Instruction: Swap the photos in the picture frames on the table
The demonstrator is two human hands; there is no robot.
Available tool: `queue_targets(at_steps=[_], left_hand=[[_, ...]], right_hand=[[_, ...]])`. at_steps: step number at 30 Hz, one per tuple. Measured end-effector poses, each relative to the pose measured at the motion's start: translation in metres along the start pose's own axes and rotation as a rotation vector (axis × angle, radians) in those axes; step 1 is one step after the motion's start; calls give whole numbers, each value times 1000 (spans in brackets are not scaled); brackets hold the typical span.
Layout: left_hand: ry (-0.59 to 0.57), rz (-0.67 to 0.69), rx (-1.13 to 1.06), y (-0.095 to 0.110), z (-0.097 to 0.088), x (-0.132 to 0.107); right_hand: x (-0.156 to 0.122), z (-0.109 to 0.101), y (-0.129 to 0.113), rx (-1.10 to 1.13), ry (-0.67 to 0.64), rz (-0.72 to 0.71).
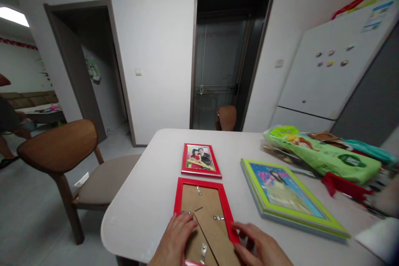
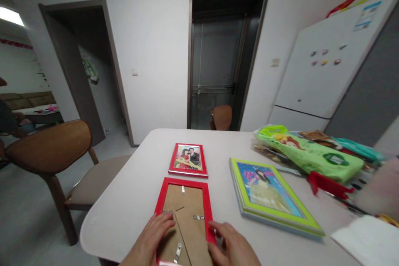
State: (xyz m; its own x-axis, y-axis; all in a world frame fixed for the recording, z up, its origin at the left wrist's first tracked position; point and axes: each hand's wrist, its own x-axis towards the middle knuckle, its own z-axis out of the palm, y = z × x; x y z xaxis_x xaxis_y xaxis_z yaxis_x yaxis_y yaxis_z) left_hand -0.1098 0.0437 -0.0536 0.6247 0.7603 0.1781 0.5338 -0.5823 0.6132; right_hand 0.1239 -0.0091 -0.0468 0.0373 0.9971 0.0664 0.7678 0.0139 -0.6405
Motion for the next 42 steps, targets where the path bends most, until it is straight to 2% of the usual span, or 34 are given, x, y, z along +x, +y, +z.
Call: queue_targets(at_steps=[2,5,8,13,16,20,24,28,33,38,42], left_hand=[[123,-93,-15,-3,1,5],[263,-261,-51,-10,0,13],[260,-290,-73,-16,-2,17],[262,-291,-35,-15,1,17],[299,-276,-12,-15,6,17],[351,-267,-4,-17,11,17],[337,-255,5,-18,11,18],[309,-294,0,-16,10,18],[303,-291,23,-16,9,21],[305,-290,29,-15,10,22],[334,-290,13,-14,11,19]], right_hand=[[18,-3,-9,-113,75,-88],[44,2,-16,-243,42,-125],[56,9,-14,-289,25,-122],[57,12,-14,-354,54,-102],[57,21,-32,-327,93,-167],[66,50,-64,-205,2,-309],[78,70,-74,-204,26,-300],[86,63,-61,-218,77,-277],[100,50,-40,-271,184,-167],[107,49,-37,-268,167,-161],[93,37,-41,-238,109,-191]])
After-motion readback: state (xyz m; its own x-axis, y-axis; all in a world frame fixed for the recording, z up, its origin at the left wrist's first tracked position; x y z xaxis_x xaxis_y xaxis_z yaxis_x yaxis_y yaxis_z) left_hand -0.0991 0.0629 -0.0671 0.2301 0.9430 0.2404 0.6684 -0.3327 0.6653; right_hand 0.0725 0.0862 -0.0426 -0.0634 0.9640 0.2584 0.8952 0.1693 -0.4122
